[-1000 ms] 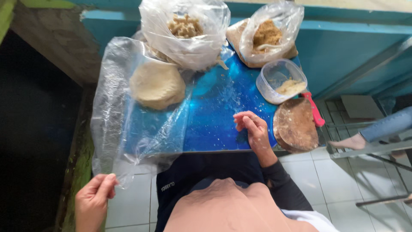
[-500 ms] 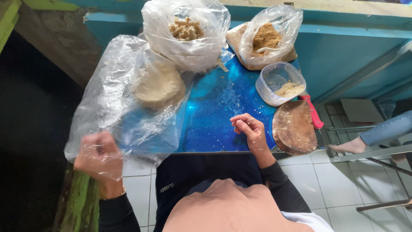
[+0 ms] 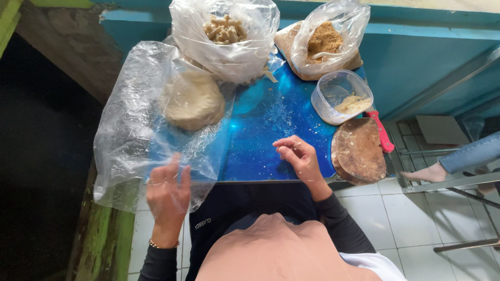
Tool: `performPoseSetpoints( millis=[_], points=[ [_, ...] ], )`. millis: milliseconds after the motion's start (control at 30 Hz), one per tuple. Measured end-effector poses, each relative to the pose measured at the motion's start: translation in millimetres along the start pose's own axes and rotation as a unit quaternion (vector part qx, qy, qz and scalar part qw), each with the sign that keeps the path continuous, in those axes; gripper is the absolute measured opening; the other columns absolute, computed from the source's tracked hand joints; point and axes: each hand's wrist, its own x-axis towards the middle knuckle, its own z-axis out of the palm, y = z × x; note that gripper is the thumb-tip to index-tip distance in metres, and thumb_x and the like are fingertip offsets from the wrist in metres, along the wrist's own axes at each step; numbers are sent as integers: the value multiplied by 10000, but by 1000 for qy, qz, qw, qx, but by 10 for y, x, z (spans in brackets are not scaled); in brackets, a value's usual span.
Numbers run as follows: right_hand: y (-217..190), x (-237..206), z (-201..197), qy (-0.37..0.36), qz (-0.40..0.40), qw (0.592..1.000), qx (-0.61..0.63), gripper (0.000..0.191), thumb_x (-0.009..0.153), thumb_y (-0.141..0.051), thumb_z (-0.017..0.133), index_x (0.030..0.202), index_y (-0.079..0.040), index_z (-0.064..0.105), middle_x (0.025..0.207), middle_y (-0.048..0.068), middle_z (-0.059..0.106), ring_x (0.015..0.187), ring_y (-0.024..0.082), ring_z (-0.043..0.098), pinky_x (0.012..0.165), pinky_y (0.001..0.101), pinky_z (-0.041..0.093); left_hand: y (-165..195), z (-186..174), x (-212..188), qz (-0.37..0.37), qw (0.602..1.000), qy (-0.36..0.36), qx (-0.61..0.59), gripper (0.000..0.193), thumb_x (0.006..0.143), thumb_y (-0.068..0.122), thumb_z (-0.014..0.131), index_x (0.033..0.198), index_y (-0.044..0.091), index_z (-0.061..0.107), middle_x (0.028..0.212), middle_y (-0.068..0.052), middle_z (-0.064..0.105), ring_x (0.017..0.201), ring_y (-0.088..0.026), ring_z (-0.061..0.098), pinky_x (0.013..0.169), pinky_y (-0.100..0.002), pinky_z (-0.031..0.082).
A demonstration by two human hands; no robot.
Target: The person takes small square dough pieces, spoons brown filling onto them, and folds them closed by hand, adding each to a pile of finished pieces. They then stretch and shape larger round dough skins by hand and lay them on a round wooden board, repeating the folding and shaping cycle.
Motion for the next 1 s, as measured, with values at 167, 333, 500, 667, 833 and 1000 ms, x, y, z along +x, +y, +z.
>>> performPoseSetpoints(
  millis=[167, 333, 500, 667, 833, 1000],
  points=[
    [-158, 39, 446, -44, 140, 988, -54, 260, 963, -244, 639, 1121, -67, 745, 818, -3, 755, 603, 67, 605, 557, 252, 506, 280, 201, -1, -38, 989, -111, -89, 168, 921, 79, 661, 1082, 93, 708, 890, -160, 643, 738, -360, 661, 638, -446, 524],
    [-180, 277, 912, -109, 12, 951, -291, 316, 943, -346, 757, 950, -31, 740, 705, 105, 691, 615, 116, 550, 573, 316, 470, 802, 553, -119, 66, 969, -133, -195, 125, 947, 97, 633, 1049, 25, 636, 890, -183, 630, 787, -393, 642, 665, -486, 502],
    [-197, 368, 275, -14, 3, 980, -198, 181, 939, -231, 709, 925, -52, 727, 695, 77, 665, 602, 94, 535, 546, 306, 457, 1399, 632, 17, 42, 891, -253, -374, 264, 983, 100, 607, 1207, -39, 611, 966, -238, 659, 868, -423, 647, 729, -509, 498],
    [-334, 99, -355, 111, 7, 939, -326, 159, 945, -217, 719, 939, -59, 737, 747, 97, 681, 599, 166, 605, 561, 334, 472, 1758, 191, 233, 178, 754, -390, -497, 490, 930, 146, 650, 1376, -26, 541, 1308, -248, 581, 1023, -426, 637, 879, -443, 536],
    [-575, 144, -738, 201, -173, 789, -555, 107, 1043, -208, 704, 1031, -106, 735, 953, 88, 725, 883, 254, 654, 753, 382, 519, 1513, -179, 550, 218, 793, -280, -495, 332, 957, 142, 733, 1281, 169, 668, 1261, -96, 691, 1149, -312, 699, 1001, -390, 571],
    [-875, -69, -906, 243, -187, 885, -351, 348, 1019, -188, 762, 1326, -51, 669, 1125, 126, 647, 918, 162, 633, 757, 284, 543, 898, 460, 1325, 161, 985, 24, -61, 519, 884, 404, 758, 1285, 86, 669, 1277, -175, 658, 1178, -371, 646, 959, -520, 489]
  ],
)
